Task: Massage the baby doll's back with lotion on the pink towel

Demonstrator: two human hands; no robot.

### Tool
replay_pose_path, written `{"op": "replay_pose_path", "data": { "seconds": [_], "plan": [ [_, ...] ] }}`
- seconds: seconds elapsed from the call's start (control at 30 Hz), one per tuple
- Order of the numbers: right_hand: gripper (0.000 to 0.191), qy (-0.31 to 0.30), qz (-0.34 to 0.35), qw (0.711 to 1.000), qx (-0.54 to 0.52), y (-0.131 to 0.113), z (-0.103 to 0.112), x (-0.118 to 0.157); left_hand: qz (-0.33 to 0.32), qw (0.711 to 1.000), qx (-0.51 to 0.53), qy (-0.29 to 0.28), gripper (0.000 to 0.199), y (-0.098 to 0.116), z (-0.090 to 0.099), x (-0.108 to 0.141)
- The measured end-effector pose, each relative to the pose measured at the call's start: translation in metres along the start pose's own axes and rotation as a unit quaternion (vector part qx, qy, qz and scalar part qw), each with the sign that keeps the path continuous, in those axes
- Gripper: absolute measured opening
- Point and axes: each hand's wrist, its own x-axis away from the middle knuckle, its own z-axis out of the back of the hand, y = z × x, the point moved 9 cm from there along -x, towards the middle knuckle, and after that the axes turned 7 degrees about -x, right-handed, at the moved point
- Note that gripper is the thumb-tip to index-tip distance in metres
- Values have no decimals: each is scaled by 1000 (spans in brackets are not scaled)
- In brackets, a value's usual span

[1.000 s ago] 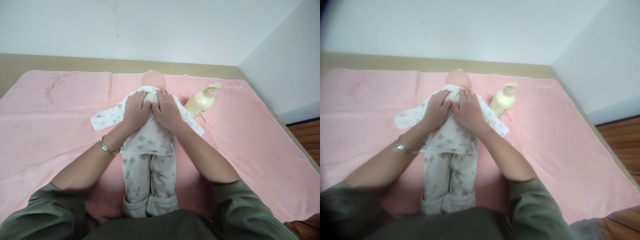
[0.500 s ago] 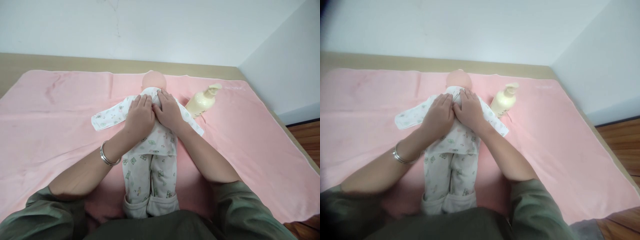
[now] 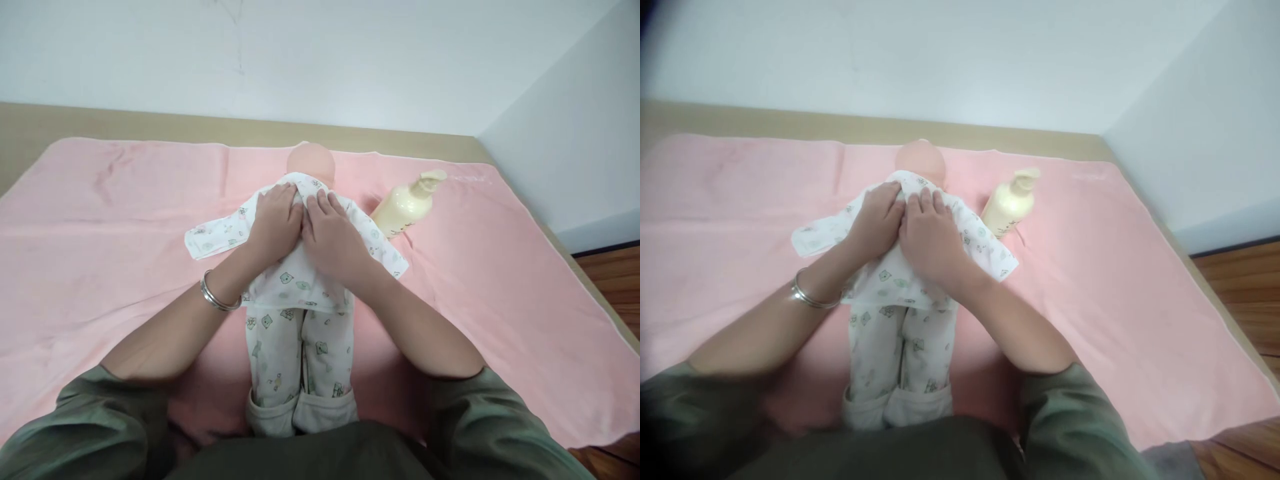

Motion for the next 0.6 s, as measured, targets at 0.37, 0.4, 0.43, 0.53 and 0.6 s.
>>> {"op": "replay_pose_path", "data": {
  "seconds": [0.37,0.4,0.43,0.53,0.6],
  "plan": [
    [68,68,-38,997,-16,40,7,-29,2,999,-36,-17,57,44,12,31],
    [68,74,-34,997,-12,38,7,-28,8,999,-31,-18,57,41,11,29],
    [67,79,-32,996,-9,37,7,-27,14,999,-25,-19,58,37,10,27],
    [65,88,-35,995,-1,34,7,-25,35,999,0,-18,61,22,7,19],
    [64,91,-47,995,1,33,7,-24,42,999,19,-9,60,13,5,14]
  ]
}}
